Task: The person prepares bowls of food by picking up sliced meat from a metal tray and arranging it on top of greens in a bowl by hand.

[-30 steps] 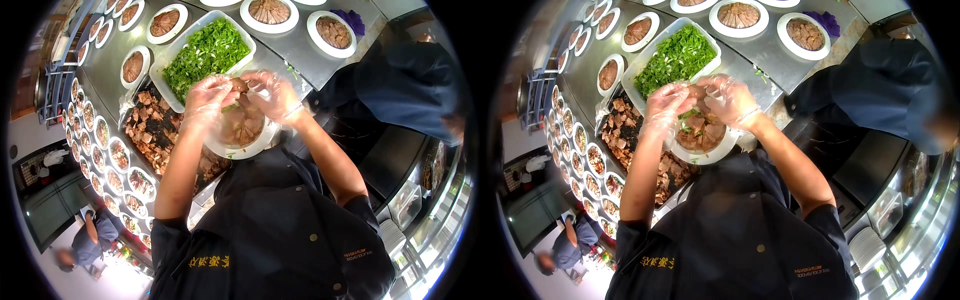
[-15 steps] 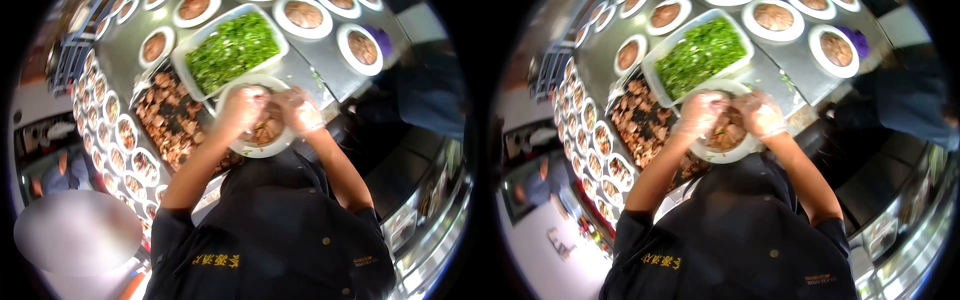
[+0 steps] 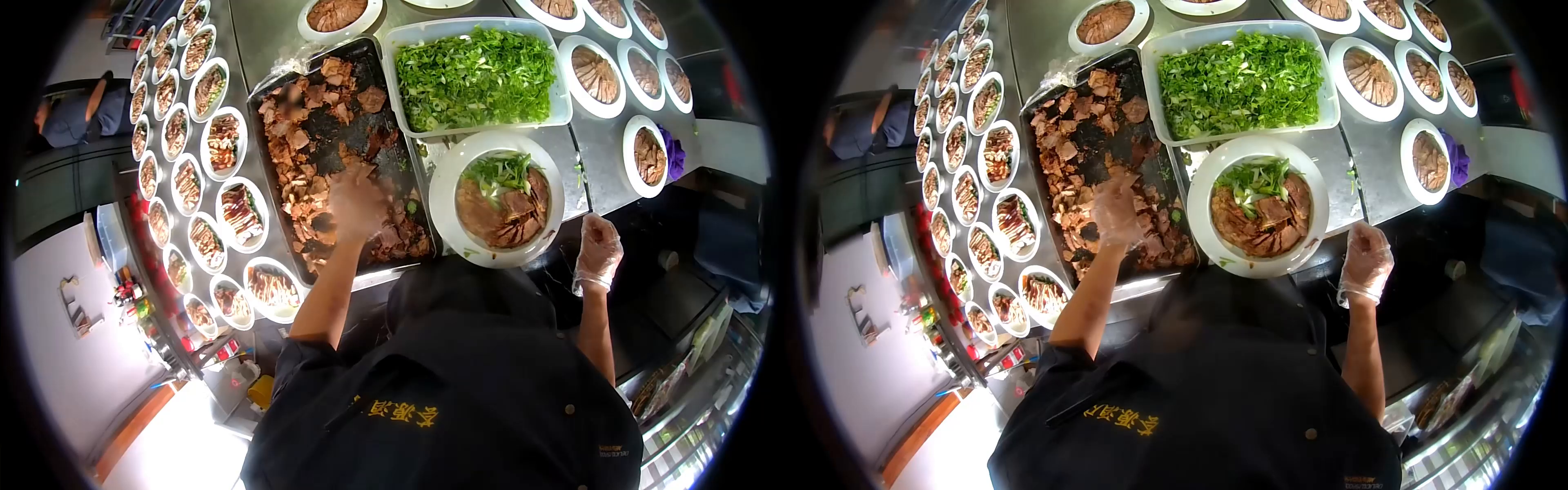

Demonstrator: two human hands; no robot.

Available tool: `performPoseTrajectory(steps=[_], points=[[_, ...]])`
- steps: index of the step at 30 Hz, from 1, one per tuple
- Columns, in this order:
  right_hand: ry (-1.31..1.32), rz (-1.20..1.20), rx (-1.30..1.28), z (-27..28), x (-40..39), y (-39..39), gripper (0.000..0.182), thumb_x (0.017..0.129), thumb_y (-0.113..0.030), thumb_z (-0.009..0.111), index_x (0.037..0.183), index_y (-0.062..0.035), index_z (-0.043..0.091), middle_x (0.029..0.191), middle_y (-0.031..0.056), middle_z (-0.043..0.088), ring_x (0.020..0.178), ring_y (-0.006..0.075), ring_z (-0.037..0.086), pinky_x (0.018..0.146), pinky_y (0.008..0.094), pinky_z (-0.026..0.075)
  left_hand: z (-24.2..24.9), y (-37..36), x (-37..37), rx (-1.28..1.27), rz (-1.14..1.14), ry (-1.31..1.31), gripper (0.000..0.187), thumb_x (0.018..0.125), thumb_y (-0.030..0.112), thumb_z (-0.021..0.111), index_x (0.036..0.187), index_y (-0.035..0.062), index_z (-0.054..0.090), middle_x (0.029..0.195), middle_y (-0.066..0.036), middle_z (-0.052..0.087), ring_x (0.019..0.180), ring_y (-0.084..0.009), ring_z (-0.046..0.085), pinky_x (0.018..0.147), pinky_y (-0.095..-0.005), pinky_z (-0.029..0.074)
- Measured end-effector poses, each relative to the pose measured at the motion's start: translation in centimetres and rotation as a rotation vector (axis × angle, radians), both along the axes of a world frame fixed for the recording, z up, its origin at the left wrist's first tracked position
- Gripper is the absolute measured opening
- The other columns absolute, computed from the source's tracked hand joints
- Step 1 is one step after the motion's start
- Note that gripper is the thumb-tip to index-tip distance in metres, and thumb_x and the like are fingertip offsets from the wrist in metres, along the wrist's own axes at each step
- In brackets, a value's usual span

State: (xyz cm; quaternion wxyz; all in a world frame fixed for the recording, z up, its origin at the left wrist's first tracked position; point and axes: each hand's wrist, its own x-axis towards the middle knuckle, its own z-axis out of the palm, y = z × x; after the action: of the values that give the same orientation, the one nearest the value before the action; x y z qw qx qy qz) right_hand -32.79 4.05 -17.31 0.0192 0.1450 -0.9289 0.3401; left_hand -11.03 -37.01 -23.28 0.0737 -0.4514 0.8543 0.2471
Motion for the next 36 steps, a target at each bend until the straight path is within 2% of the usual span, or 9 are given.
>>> performPoseTrajectory(steps=[7,11,17,20,22,26,29,31,36], points=[[0.037,-0.035,0.141,1.7,1.3,-1.8,0.005,0.098,-0.009,0.077,0.099,-0.0051,0.077,0.09,0.0085,0.075,0.076,0.0192,0.069,0.074,0.0324,0.056,-4.6,-5.1,-3.5,-0.24,-0.056,0.332,0.026,0.106,0.023,0.066,0.12,0.0023,0.073,0.145,-0.023,0.067,0.133,-0.0403,0.063,0.112,-0.0524,0.053],[0.138,0.001,0.142,3.4,2.8,-2.6,0.004,0.098,-0.01,0.075,0.101,-0.0071,0.076,0.092,0.0079,0.075,0.075,0.0175,0.069,0.072,0.0326,0.058,-1.1,-5.8,-5.5,0.074,-0.104,0.153,0.032,0.107,0.027,0.065,0.127,0.0035,0.072,0.121,-0.022,0.073,0.107,-0.04,0.072,0.094,-0.0469,0.059],[0.141,-0.01,-0.033,5.7,4.9,-2.3,0.017,0.096,0.003,0.077,0.11,-0.0051,0.076,0.1,0.0047,0.077,0.078,0.0111,0.067,0.073,0.0271,0.055,5.9,-2.3,-6.5,0.849,0.547,0.592,0.042,0.106,0.026,0.074,0.137,-0.001,0.066,0.126,-0.009,0.078,0.097,-0.0185,0.077,0.088,-0.0316,0.063],[0.06,0.15,-0.203,7.6,5.4,-3.6,0.014,0.098,0.005,0.073,0.11,0.0005,0.074,0.103,0.0092,0.077,0.083,0.0116,0.068,0.073,0.0272,0.056,8.5,-0.3,-5.6,1.038,0.013,0.665,0.058,0.103,0.034,0.079,0.147,0.002,0.061,0.141,-0.014,0.074,0.099,-0.0172,0.076,0.09,-0.0336,0.066],[-0.044,0.26,-0.258,9.3,5.6,-4.9,0.033,0.093,0.003,0.079,0.125,-0.0005,0.071,0.12,0.0147,0.078,0.095,0.0208,0.075,0.081,0.0331,0.062,12.5,3.5,-5.6,0.791,-0.26,0.656,0.05,0.102,0.011,0.08,0.147,-0.0001,0.06,0.12,-0.011,0.075,0.115,-0.0206,0.074,0.101,-0.0362,0.064],[-0.075,0.637,-0.435,11.7,5.6,-6.1,0.063,0.092,-0.008,0.087,0.149,-0.0052,0.061,0.142,0.0208,0.07,0.126,0.0327,0.072,0.093,0.0402,0.064,16.6,10.5,-6.2,1.103,-0.353,0.665,0.034,0.102,-0.002,0.076,0.135,-0.0015,0.069,0.138,-0.014,0.072,0.125,-0.0208,0.07,0.109,-0.0352,0.062],[-0.256,0.613,-0.463,12.4,7.1,-4.5,0.05,0.094,-0.014,0.087,0.141,-0.0058,0.07,0.127,0.0159,0.079,0.107,0.0331,0.079,0.089,0.0404,0.065,15.6,14.4,-5.2,1.216,-0.377,0.704,0.037,0.1,-0.005,0.077,0.135,-0.0019,0.066,0.136,-0.012,0.072,0.121,-0.0188,0.07,0.109,-0.0363,0.062],[-0.109,0.557,-0.484,11.3,8.1,-3.5,0.042,0.09,-0.009,0.09,0.13,-0.0036,0.076,0.119,0.0179,0.08,0.105,0.0313,0.08,0.091,0.0417,0.063,14.5,17.1,-5.0,1.301,-0.228,0.888,0.053,0.096,0.008,0.086,0.144,0.0016,0.062,0.138,-0.016,0.07,0.124,-0.0236,0.07,0.107,-0.0385,0.062],[0.367,0.506,-0.485,11.3,10.6,-3.0,0.036,0.083,-0.01,0.091,0.117,-0.0056,0.079,0.112,0.0162,0.081,0.098,0.0343,0.079,0.085,0.0424,0.064,14.8,25.0,-3.2,1.815,0.2,1.189,0.054,0.115,0.05,0.056,0.152,0.0106,0.058,0.15,-0.014,0.063,0.137,-0.0308,0.06,0.124,-0.0508,0.041]])
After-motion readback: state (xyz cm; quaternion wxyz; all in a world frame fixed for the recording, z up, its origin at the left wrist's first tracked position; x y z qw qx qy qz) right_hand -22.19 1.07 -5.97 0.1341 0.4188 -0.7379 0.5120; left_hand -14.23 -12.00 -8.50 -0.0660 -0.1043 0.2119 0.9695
